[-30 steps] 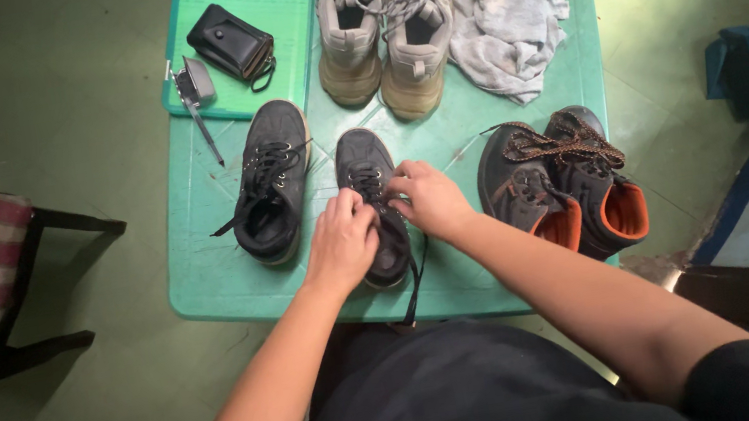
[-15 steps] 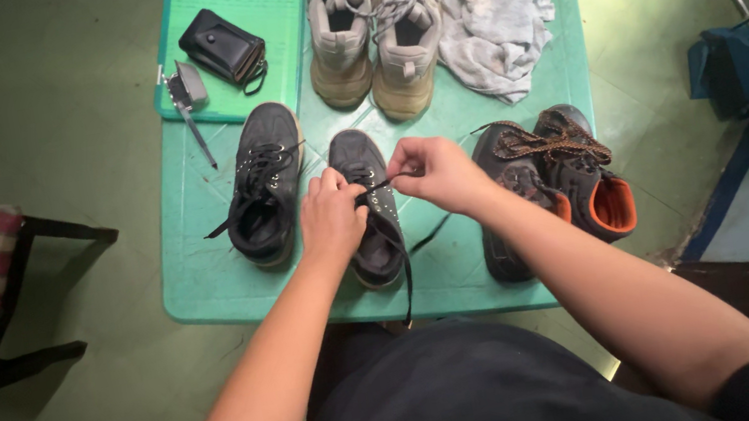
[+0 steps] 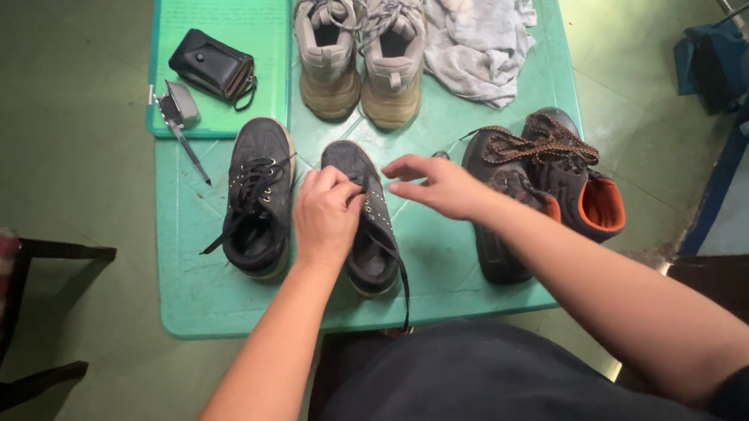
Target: The person removes laces from two pairs of shoes on a green table, then re-laces each shoe by threading the laces through the eyelets and tying them. The person handles black sneakers and brown boots, completing the lacing on both pairs.
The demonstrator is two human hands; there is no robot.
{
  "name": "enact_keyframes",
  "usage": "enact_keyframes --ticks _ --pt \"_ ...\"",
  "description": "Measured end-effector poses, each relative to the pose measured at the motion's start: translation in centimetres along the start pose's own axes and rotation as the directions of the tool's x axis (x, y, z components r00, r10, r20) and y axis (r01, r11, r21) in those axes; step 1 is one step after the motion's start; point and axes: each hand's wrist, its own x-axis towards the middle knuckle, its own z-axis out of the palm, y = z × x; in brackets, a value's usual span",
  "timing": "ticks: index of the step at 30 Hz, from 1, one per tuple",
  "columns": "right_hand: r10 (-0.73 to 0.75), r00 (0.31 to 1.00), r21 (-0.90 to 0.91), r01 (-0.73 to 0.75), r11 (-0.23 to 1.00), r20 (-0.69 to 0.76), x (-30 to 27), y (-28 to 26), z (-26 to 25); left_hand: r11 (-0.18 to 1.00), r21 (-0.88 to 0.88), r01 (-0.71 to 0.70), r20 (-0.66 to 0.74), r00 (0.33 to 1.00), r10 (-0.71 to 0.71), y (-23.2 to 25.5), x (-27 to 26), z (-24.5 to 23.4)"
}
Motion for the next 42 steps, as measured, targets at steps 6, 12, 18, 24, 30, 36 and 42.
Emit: enact_keyframes --ticks 6,12,18,24,30,36,42 --pt "-0.091 0.992 0.182 0.105 0.978 -0.084 1.8 0.7 1.1 0.991 -0.132 0.001 -0.003 1.0 -0.002 2.7 1.5 -1.5" --pt "-0.463 0.87 0.091 0.481 0.872 -0.168 0.9 -3.3 -2.6 0.964 -0.266 -0.021 0.0 1.0 0.022 5.0 4.2 -3.1" --pt "-0.35 0.933 0.072 0.355 0.932 -0.083 -0.1 -8.0 -5.4 0.961 -0.246 -0.124 -0.044 0.992 0.116 7.3 6.5 -5.6" --pt "-0.21 0.967 0.108 0.226 0.968 -0.145 -1.0 -9.3 -5.2 0.963 -0.104 -0.25 -0.125 0.963 0.237 8.5 7.8 -7.0" --pt "-0.229 0.943 -0.052 0.223 0.973 -0.241 -1.5 -9.4 -4.7 0.958 -0.046 -0.284 -0.127 0.952 0.277 8.6 8.1 -7.4" --pt "-0.411 0.834 -0.343 0.29 0.894 -0.368 -2.2 -10.1 -2.8 0.956 0.054 -0.289 -0.171 0.94 0.294 8.2 8.5 -7.2" --pt "-0.347 0.903 -0.358 0.245 0.901 -0.255 -2.1 -7.7 -2.1 0.976 0.134 -0.172 -0.23 0.952 0.2 6.8 8.8 -6.7"
